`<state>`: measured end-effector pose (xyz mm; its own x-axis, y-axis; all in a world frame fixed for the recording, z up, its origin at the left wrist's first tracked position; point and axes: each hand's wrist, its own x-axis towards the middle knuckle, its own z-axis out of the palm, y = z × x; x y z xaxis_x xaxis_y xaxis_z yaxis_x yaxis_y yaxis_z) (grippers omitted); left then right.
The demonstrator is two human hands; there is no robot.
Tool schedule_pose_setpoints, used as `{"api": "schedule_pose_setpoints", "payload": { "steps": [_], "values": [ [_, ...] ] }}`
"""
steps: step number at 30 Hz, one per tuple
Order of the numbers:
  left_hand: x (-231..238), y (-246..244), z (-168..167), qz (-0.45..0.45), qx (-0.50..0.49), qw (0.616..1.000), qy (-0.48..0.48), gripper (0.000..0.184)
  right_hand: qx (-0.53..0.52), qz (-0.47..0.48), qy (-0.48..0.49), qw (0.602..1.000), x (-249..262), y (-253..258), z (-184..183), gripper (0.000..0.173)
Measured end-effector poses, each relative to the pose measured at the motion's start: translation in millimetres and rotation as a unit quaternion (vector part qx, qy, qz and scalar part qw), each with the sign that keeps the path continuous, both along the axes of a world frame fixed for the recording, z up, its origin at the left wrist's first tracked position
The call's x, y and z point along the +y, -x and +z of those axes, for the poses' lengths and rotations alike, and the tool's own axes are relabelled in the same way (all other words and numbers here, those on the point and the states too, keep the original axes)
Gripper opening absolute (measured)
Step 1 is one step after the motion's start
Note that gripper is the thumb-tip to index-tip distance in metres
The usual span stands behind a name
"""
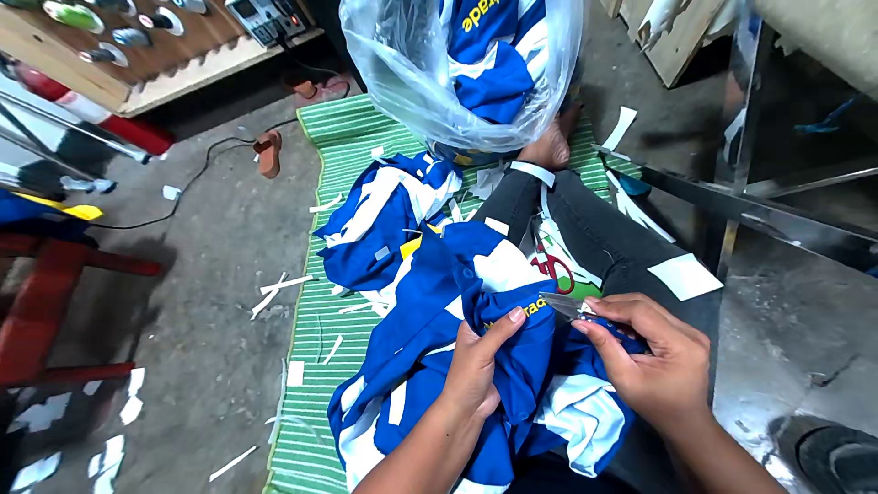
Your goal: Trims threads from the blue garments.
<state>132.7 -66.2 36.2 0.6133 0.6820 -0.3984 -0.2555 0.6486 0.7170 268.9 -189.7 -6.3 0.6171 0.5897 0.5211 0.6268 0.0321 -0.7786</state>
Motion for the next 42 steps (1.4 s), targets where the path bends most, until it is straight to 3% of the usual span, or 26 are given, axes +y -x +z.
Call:
{"api": "schedule_pose_setpoints", "payload": {
  "steps": [8, 14, 22, 35, 42],
  "values": [
    [2.8, 0.5, 1.4, 0.0, -0.014, 1.0, 0.002, 0.018, 0.045, 0.037, 0.0, 0.998, -4.7, -13.1, 6.4, 0.025],
    [22.8, -2.4, 15.1, -0.086, 0.041, 0.992, -0.084, 0.014, -0.05, 0.105, 0.091, 0.989, -13.6, -59.8, 36.9, 0.03],
    [51.3, -2.8, 33.6, -0.233, 0.067, 0.96, -0.138, 0.014, -0.194, 0.265, 0.16, 0.931, 13.9, -98.0, 94.8, 0.023],
    [66.4, -4.0, 34.6, -0.334, 0.068, 0.928, -0.15, 0.015, -0.273, 0.371, 0.154, 0.874, 40.2, -100.3, 103.2, 0.018],
    [70.8, -5.7, 34.6, -0.348, 0.067, 0.923, -0.151, 0.016, -0.289, 0.373, 0.163, 0.866, 40.4, -105.9, 108.1, 0.02]
  ]
}}
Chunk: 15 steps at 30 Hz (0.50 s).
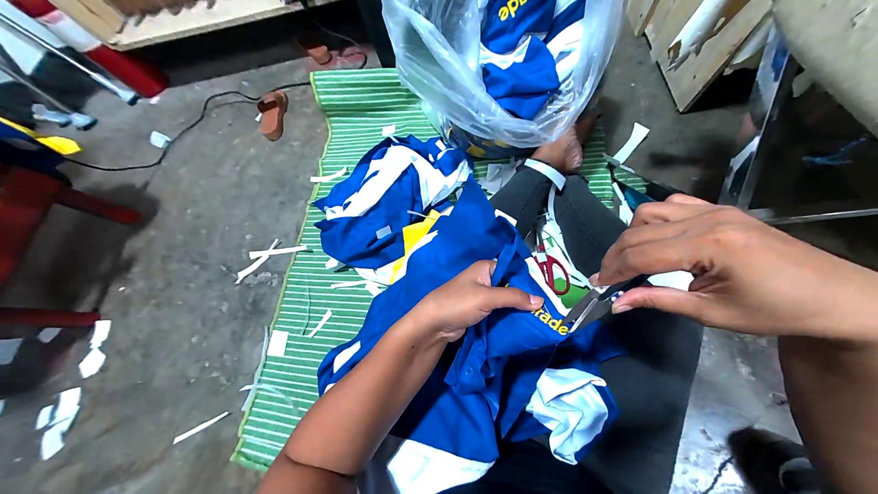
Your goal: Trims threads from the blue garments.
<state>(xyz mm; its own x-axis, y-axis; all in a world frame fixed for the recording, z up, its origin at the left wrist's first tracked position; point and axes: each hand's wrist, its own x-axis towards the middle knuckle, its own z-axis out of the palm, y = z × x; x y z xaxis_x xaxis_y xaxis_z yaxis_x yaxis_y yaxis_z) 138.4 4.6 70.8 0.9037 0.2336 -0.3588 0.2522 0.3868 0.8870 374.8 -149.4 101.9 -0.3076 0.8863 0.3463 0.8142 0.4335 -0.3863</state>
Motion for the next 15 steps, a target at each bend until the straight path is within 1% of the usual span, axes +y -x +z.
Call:
{"api": "schedule_pose_setpoints", "payload": {
  "steps": [9, 15],
  "values": [
    [3.0, -1.3, -1.2, -0.025, 0.011, 1.0, -0.002, 0.014, 0.0, 0.031, 0.018, 0.999, 8.5, 4.2, -1.1, 0.016],
    [4.7, -1.7, -2.0, -0.039, 0.007, 0.999, 0.009, 0.016, 0.003, 0.044, 0.022, 0.999, 13.4, 3.5, -0.9, 0.017]
  ]
}}
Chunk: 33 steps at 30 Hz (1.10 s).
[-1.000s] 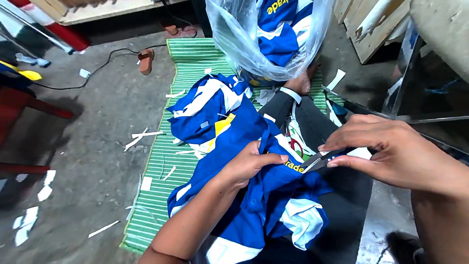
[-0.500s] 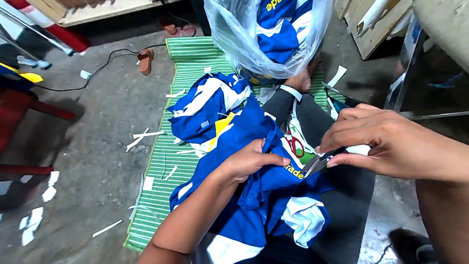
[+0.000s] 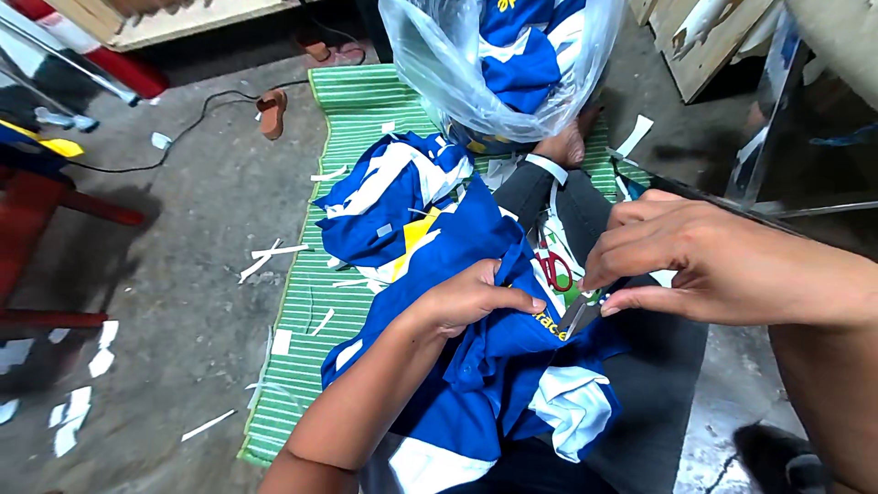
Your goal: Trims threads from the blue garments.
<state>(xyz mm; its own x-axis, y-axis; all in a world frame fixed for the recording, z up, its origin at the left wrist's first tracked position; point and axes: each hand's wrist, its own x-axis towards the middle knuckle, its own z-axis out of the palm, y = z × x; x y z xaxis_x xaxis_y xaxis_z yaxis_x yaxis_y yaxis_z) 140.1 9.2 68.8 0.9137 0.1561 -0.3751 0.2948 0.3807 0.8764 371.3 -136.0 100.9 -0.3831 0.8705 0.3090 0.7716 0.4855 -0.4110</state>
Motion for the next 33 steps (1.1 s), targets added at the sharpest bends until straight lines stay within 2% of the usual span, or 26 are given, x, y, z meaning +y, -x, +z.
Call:
{"api": "schedule_pose_setpoints", "payload": {
  "steps": [25, 29, 33],
  "values": [
    [5.0, 1.9, -4.9, -0.002, -0.014, 0.998, 0.055, 0.019, 0.052, 0.013, -0.013, 0.999, 3.4, 0.1, -9.9, 0.016],
    [-6.5, 10.0, 3.8, 0.148, -0.045, 0.987, 0.05, 0.015, 0.179, -0.131, -0.007, 0.975, -14.3, 3.7, -21.6, 0.024],
    [-31.2, 7.5, 0.7, 0.295, -0.068, 0.952, 0.047, 0.016, 0.304, -0.328, -0.041, 0.893, -38.8, 47.7, -61.0, 0.033]
  ]
}}
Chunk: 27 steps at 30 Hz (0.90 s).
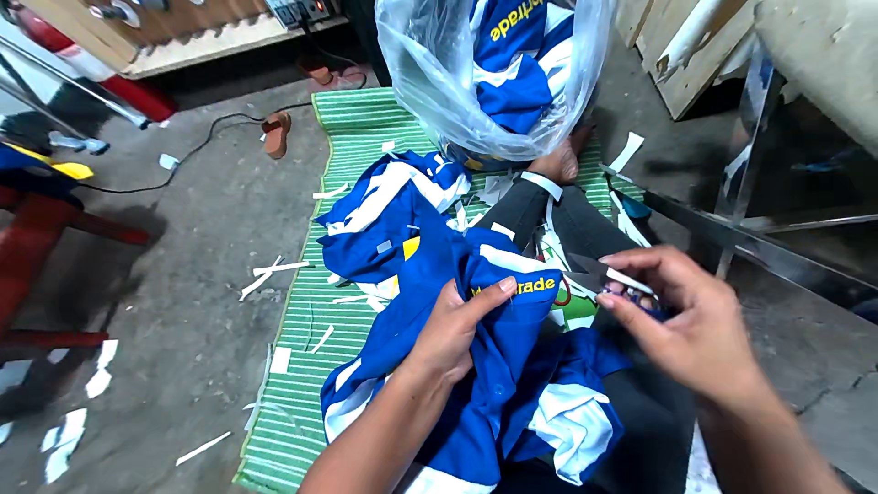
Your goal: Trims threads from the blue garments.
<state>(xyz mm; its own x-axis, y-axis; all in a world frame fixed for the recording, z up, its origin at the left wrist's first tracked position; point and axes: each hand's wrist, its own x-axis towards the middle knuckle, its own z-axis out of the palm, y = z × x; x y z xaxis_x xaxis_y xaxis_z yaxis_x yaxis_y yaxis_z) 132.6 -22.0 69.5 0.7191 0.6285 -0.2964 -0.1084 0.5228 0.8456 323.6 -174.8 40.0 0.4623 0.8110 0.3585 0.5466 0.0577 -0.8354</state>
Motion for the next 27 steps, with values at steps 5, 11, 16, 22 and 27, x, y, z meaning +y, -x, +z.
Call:
{"api": "schedule_pose_setpoints", "payload": {
  "steps": [5, 11, 16, 22, 27],
  "values": [
    [-21.6, -4.6, -6.7, 0.074, -0.018, 0.997, 0.003, 0.018, -0.049, -0.151, -0.097, 0.982, -7.3, 47.0, -26.6, 0.033],
    [-30.9, -7.3, -9.6, 0.104, -0.043, 0.993, -0.029, 0.014, -0.117, -0.197, -0.129, 0.965, -4.0, 57.1, -28.9, 0.027],
    [-30.9, -6.4, -9.5, 0.104, -0.042, 0.993, -0.039, 0.012, -0.151, -0.205, -0.116, 0.96, -4.2, 53.8, -27.3, 0.026],
    [-31.7, -6.9, -9.3, 0.111, -0.042, 0.992, -0.039, 0.013, -0.2, -0.208, -0.112, 0.951, -4.9, 50.0, -26.6, 0.024],
    [-31.2, -6.5, -9.1, 0.102, -0.037, 0.994, -0.025, 0.013, -0.204, -0.2, -0.124, 0.95, -3.1, 47.2, -29.7, 0.024]
  ]
}}
